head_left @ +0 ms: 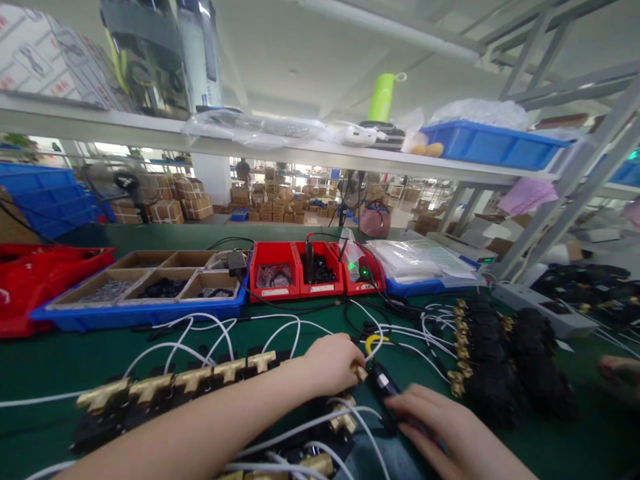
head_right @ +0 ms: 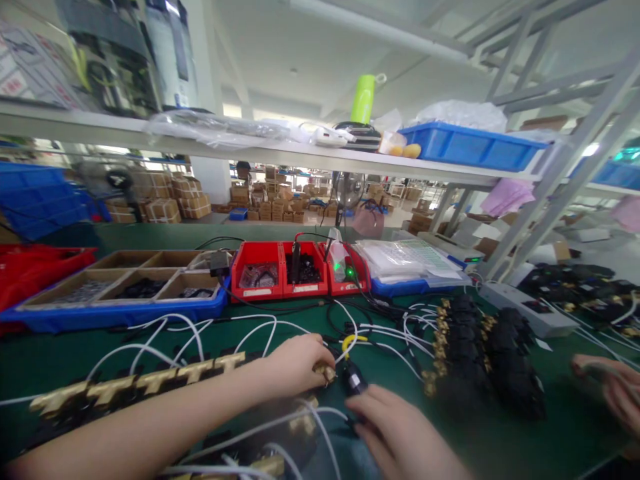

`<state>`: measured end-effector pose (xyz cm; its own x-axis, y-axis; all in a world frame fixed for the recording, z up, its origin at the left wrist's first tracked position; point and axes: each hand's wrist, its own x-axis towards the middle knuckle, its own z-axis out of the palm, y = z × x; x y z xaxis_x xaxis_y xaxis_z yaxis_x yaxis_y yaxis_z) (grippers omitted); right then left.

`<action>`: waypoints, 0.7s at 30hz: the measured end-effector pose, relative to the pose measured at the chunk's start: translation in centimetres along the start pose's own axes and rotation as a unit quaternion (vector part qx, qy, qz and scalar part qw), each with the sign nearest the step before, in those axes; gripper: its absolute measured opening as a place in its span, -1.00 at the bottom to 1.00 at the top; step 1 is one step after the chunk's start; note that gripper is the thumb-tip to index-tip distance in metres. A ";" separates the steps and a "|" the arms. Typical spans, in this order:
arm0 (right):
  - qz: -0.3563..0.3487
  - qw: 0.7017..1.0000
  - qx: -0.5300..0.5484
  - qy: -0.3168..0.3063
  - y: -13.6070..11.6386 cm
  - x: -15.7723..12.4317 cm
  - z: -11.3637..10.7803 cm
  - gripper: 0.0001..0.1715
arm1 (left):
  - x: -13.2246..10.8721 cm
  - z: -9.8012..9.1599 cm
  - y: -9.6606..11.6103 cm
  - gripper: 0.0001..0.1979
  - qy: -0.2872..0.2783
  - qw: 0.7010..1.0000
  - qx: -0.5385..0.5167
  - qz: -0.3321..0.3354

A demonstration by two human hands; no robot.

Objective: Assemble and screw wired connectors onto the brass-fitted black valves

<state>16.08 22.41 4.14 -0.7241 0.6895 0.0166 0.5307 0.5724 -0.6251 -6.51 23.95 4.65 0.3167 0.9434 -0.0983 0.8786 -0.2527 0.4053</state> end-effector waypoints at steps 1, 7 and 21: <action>-0.029 0.999 0.018 -0.041 -0.9 1.3 0.2 -0.61 | 0.0 -0.1 -0.2 -0.73 -0.006 1.000 0.001 0.015; -0.088 0.985 0.071 -0.128 -3.1 4.8 2.0 -0.54 | -0.8 -1.1 -1.9 -0.72 -0.043 0.996 0.004 0.078; 0.061 0.993 0.074 -0.068 0.2 -1.2 2.2 -0.79 | -10.6 -3.2 0.6 -0.70 0.100 0.990 -0.099 -0.006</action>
<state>16.05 20.75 2.24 -0.7161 0.6781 -0.1654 0.5551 0.4096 -0.7239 -10.51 14.54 8.82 0.2115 0.9749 0.0699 0.7886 -0.2125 0.5770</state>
